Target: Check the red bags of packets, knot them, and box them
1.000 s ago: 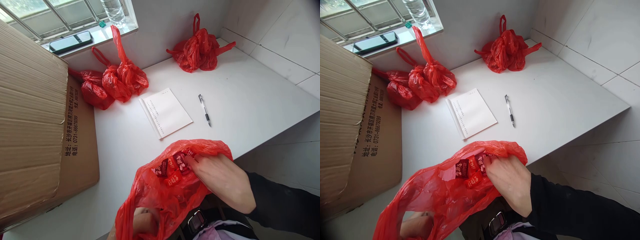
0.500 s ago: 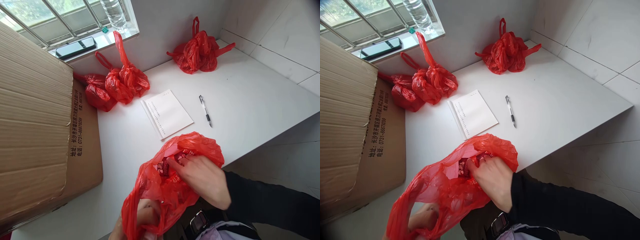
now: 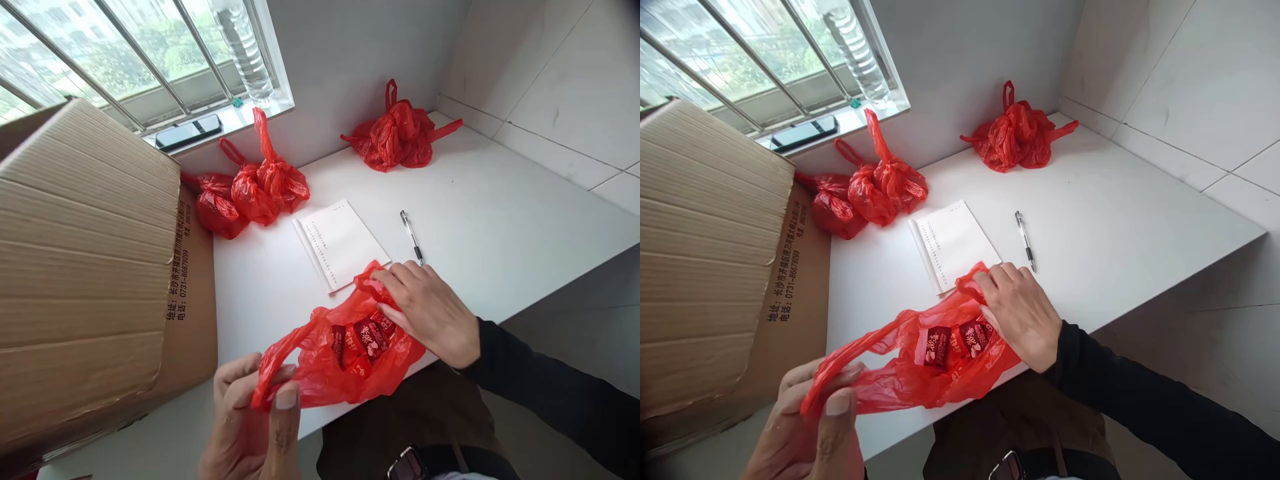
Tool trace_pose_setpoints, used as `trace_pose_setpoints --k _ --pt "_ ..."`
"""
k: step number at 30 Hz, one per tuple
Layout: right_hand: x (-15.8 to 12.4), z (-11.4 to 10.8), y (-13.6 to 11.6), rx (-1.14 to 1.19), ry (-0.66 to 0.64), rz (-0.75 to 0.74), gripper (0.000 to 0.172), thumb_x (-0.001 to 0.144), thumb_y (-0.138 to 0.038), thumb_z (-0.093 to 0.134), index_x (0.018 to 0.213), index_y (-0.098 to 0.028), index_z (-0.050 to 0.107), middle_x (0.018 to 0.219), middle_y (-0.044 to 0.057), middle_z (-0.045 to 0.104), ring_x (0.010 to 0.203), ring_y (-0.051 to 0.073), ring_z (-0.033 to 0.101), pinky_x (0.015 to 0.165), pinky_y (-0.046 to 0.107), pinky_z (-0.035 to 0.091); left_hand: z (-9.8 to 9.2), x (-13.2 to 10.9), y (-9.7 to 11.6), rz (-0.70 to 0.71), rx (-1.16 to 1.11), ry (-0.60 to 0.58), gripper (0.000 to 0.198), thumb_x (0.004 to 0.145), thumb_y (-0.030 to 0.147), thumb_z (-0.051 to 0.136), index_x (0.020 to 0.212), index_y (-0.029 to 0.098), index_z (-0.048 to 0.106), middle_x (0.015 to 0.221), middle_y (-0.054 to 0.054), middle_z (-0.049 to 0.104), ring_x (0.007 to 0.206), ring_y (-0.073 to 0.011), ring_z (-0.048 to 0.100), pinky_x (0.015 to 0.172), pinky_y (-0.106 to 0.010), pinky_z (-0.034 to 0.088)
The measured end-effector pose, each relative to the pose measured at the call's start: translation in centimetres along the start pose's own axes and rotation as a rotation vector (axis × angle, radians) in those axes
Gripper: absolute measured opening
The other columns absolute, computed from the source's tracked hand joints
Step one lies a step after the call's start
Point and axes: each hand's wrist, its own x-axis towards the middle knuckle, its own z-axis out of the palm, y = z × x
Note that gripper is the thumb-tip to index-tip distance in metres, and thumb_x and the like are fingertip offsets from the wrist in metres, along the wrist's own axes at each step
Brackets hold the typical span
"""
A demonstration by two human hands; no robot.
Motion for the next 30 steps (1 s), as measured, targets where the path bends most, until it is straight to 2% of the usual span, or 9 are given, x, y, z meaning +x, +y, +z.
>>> trace_pose_setpoints --k 3,8,12,15,18,21,25,27,30 --pt "0.2 -0.3 0.2 0.157 0.002 0.007 0.014 0.096 -0.012 0.057 0.106 -0.017 0.065 0.095 0.006 0.064 0.087 0.025 0.059 0.079 0.044 0.052 -0.2 0.9 -0.5 0.048 -0.121 -0.102 0.011 0.089 0.026 0.073 0.099 0.029 0.078 0.120 -0.001 0.068 0.119 -0.0166 0.060 0.092 -0.021 0.055" --pt "-1.3 -4.7 0.0 0.543 0.201 0.004 0.010 0.102 -0.028 0.053 0.112 -0.026 0.057 0.111 0.003 0.062 0.105 0.021 0.060 0.089 0.037 0.053 0.1 0.9 0.3 0.012 -0.282 -0.178 0.023 0.093 0.034 0.067 0.116 0.036 0.073 0.134 -0.005 0.069 0.131 -0.0322 0.060 0.103 -0.050 0.055" --pt "-2.4 -7.2 0.1 0.670 0.330 0.100 0.010 0.099 -0.036 0.060 0.107 -0.031 0.057 0.135 0.001 0.056 0.125 0.022 0.056 0.097 0.036 0.052 1.0 1.6 1.3 0.079 -0.352 -0.212 0.032 0.097 0.037 0.061 0.127 0.045 0.064 0.100 -0.001 0.079 0.116 -0.0300 0.070 0.112 -0.063 0.043" --pt "-2.7 -8.1 0.4 0.834 0.405 0.165 0.012 0.098 -0.038 0.060 0.108 -0.032 0.057 0.144 0.001 0.054 0.133 0.025 0.053 0.100 0.038 0.052 1.3 2.7 1.9 0.084 -0.426 -0.301 0.032 0.101 0.033 0.053 0.130 0.045 0.061 0.070 0.004 0.069 0.074 -0.0196 0.073 0.101 -0.056 0.053" --pt "-2.7 -8.8 0.4 1.041 0.443 0.154 0.006 0.101 -0.035 0.055 0.106 -0.032 0.055 0.131 0.001 0.065 0.127 0.024 0.060 0.091 0.034 0.057 1.1 3.6 2.8 -0.090 -0.479 -0.394 0.026 0.102 0.033 0.051 0.126 0.038 0.061 0.058 0.006 0.050 0.050 -0.0112 0.053 0.061 -0.030 0.056" --pt "-2.2 -9.6 -0.2 1.139 0.374 0.074 0.003 0.103 -0.032 0.052 0.104 -0.031 0.055 0.110 0.001 0.071 0.112 0.024 0.068 0.086 0.035 0.060 1.3 3.4 4.4 -0.339 -0.401 -0.395 0.030 0.096 0.040 0.063 0.123 0.031 0.057 0.060 0.007 0.044 0.051 -0.0077 0.042 0.049 -0.017 0.042" --pt "-0.9 -10.3 -1.9 1.015 0.272 -0.152 0.009 0.099 -0.026 0.058 0.106 -0.031 0.058 0.109 0.001 0.069 0.106 0.021 0.069 0.089 0.034 0.060 2.9 2.4 6.6 -0.434 -0.286 -0.541 0.059 0.083 0.037 0.077 0.133 0.034 0.046 0.078 0.004 0.061 0.066 -0.0119 0.058 0.065 -0.022 0.053" --pt "-0.3 -10.4 -2.6 0.929 0.245 -0.277 0.011 0.098 -0.023 0.059 0.106 -0.031 0.062 0.123 0.002 0.065 0.115 0.019 0.065 0.093 0.032 0.058 3.7 2.4 7.0 -0.358 -0.230 -0.701 0.047 0.081 0.030 0.075 0.123 0.031 0.054 0.080 0.002 0.064 0.066 -0.0141 0.060 0.064 -0.025 0.053" --pt "0.1 -10.2 -3.0 0.944 0.143 -0.348 0.013 0.099 -0.025 0.059 0.109 -0.030 0.065 0.128 0.002 0.064 0.124 0.019 0.060 0.097 0.030 0.056 4.1 2.9 6.6 -0.275 -0.150 -0.854 0.013 0.083 0.030 0.071 0.085 0.023 0.061 0.068 0.001 0.059 0.057 -0.0126 0.050 0.053 -0.024 0.044"
